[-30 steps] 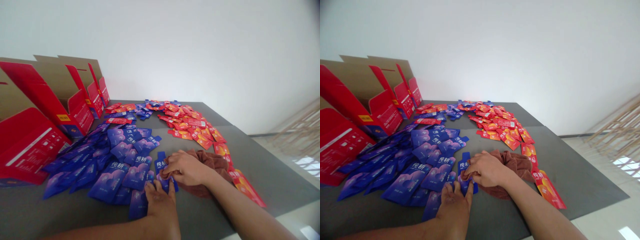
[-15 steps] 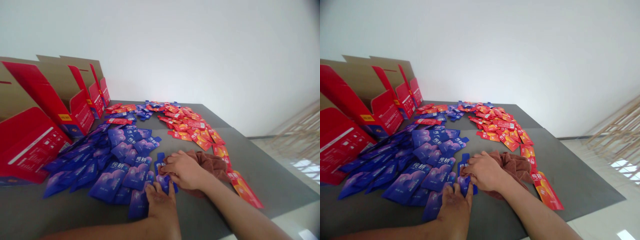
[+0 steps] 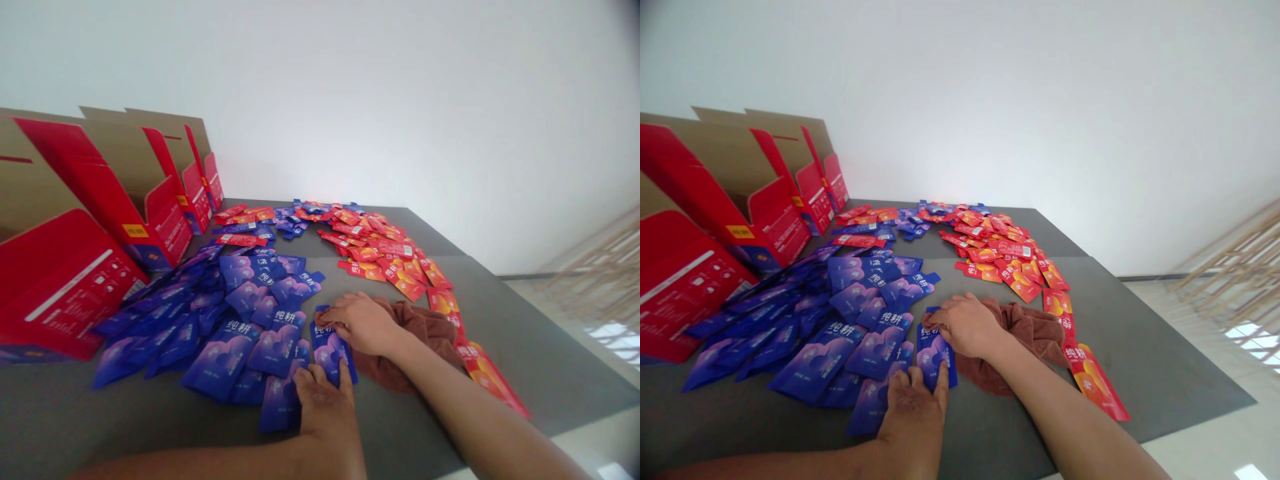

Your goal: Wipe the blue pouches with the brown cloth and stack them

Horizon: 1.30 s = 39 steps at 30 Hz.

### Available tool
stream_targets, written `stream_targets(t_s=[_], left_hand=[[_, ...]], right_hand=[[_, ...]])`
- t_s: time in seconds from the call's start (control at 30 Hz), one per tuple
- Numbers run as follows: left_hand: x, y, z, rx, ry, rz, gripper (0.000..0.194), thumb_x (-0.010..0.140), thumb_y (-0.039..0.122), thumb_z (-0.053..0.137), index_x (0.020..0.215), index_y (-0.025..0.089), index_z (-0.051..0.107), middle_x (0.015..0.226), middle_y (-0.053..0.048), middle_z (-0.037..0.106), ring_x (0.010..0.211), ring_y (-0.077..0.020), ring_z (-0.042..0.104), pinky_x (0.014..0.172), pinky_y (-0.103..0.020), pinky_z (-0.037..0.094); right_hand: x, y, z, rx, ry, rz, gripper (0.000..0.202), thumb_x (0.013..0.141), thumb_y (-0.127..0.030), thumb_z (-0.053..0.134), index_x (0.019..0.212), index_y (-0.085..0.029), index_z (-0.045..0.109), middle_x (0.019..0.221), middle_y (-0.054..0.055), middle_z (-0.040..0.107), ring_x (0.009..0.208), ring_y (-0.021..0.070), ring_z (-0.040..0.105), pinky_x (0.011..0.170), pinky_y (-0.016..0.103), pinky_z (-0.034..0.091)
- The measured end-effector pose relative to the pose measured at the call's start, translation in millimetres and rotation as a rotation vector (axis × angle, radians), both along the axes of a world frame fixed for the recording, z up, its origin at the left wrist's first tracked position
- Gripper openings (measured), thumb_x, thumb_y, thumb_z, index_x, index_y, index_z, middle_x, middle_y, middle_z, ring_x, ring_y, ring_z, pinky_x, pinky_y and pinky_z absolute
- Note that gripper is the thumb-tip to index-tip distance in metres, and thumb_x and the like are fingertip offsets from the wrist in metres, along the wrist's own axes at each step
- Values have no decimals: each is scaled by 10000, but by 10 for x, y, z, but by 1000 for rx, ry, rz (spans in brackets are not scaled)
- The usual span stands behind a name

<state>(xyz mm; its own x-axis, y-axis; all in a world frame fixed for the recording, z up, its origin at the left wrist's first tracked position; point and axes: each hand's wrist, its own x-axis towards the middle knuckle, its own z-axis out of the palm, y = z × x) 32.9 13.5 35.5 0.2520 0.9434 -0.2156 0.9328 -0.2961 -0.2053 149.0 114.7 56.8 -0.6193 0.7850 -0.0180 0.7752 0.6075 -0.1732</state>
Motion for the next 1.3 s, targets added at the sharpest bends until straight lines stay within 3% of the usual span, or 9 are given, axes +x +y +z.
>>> stream_targets(t_s=[0.3,0.67,0.77,1.03,1.1,1.3], left_hand=[[-7,-1,-36,11,-14,-17,586,773,14,312,1261,312,443,1186,-180,611,1105,-311,536,938,-513,344],[7,4,35,-7,48,-18,633,761,-4,279,1306,304,371,1110,-178,648,1039,-294,572,906,-481,351],[10,16,37,-2,39,-19,631,758,-9,270,1303,288,385,1091,-180,656,1043,-294,568,896,-481,355],[26,16,1,-13,6,-14,626,753,-17,283,1273,299,433,1160,-174,628,1062,-296,556,850,-462,396],[28,19,-13,-8,15,-11,620,755,-10,305,1271,310,431,1163,-162,629,1063,-291,556,861,-466,394],[23,13,-34,23,101,-33,619,777,12,324,1311,324,347,1036,-138,682,1010,-261,582,872,-467,391]], right_hand=[[128,-225,139,-201,171,264,228,794,-156,503,902,-245,683,929,-1,661,903,157,543,829,300,302],[-28,-83,-9,5,-5,-98,298,855,-208,450,1089,-275,622,970,53,647,916,205,513,785,335,286],[-14,-120,30,-18,9,-47,295,839,-207,473,1083,-266,627,984,54,644,933,205,512,804,336,284],[52,-247,117,-181,177,259,230,783,-157,524,929,-253,673,952,-14,658,906,150,544,829,299,296],[40,-242,95,-161,180,247,222,782,-158,532,919,-259,674,942,-22,661,907,146,549,831,300,294],[-22,-74,-38,-28,108,29,265,818,-172,504,1013,-270,655,951,16,663,919,171,551,805,308,311]])
